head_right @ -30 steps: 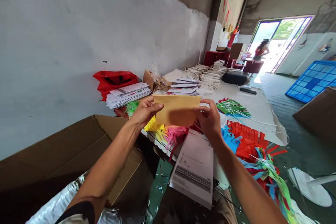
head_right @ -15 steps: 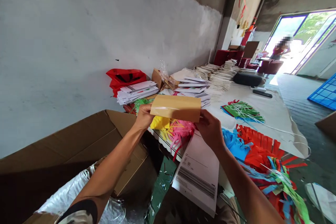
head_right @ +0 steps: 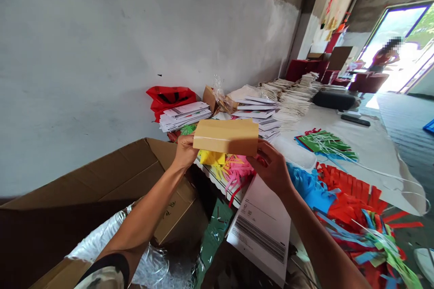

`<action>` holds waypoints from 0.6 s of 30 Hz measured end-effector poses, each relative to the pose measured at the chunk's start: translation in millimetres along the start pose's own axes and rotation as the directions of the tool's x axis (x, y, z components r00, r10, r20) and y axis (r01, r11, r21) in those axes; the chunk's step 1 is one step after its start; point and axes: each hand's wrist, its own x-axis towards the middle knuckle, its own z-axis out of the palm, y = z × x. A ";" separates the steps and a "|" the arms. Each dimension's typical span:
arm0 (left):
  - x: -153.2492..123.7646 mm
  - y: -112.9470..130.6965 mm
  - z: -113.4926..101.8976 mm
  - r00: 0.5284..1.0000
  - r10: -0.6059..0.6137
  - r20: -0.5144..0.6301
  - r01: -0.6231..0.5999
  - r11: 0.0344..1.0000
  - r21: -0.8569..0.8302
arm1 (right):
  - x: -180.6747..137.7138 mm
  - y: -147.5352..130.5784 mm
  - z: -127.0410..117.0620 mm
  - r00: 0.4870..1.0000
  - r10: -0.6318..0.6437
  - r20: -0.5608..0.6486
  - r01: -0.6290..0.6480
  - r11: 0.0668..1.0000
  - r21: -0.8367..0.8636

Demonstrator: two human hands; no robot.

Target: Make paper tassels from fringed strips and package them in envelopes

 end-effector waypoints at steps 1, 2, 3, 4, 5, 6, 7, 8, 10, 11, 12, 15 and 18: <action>-0.1 0.5 -1.0 1.000 0.000 -0.005 0.000 1.000 0.006 | 0.5 -0.8 0.9 1.000 0.005 0.001 -0.005 1.000 0.000; -0.2 1.5 -1.8 1.000 0.000 -0.009 0.000 1.000 0.012 | 1.3 -1.6 2.0 1.000 0.018 -0.005 -0.018 1.000 -0.001; -0.6 3.1 -2.3 1.000 0.002 -0.012 -0.002 1.000 0.016 | 2.4 -2.4 3.1 0.999 0.038 -0.018 -0.038 0.999 -0.007; -1.4 5.5 -2.6 1.000 0.007 -0.018 -0.006 1.000 0.021 | 3.7 -2.9 4.3 0.997 0.061 -0.038 -0.062 0.998 -0.018; -2.8 8.8 -2.6 1.000 0.012 -0.024 -0.011 1.000 0.029 | 5.4 -3.2 5.4 0.994 0.087 -0.062 -0.089 0.995 -0.034; -4.7 12.9 -2.4 0.999 0.012 -0.029 -0.011 0.999 0.035 | 7.2 -3.3 6.5 0.990 0.109 -0.093 -0.114 0.992 -0.047; -7.3 17.9 -1.9 1.000 -0.001 -0.029 0.002 1.000 0.031 | 9.2 -3.1 7.6 0.984 0.128 -0.122 -0.135 0.989 -0.051; -10.4 23.6 -1.2 0.999 -0.037 -0.020 0.037 0.999 0.009 | 11.1 -2.7 8.6 0.979 0.147 -0.144 -0.154 0.987 -0.043; -17.3 35.5 0.5 0.987 -0.160 0.033 0.163 0.982 -0.097 | 14.6 -1.5 10.6 0.969 0.187 -0.163 -0.190 0.982 0.000; -20.6 41.0 1.4 0.972 -0.223 0.071 0.232 0.959 -0.166 | 16.0 -0.6 11.5 0.964 0.210 -0.162 -0.209 0.978 0.023; -23.5 45.7 2.2 0.957 -0.271 0.104 0.288 0.930 -0.228 | 17.1 0.3 12.4 0.960 0.233 -0.155 -0.229 0.972 0.042; -28.7 53.4 2.6 0.939 -0.314 0.143 0.344 0.880 -0.328 | 18.6 3.1 14.7 0.950 0.289 -0.119 -0.283 0.957 0.062; -29.1 53.3 0.4 0.934 -0.318 0.161 0.356 0.862 -0.360 | 18.6 4.3 16.9 0.947 0.301 -0.110 -0.292 0.952 0.091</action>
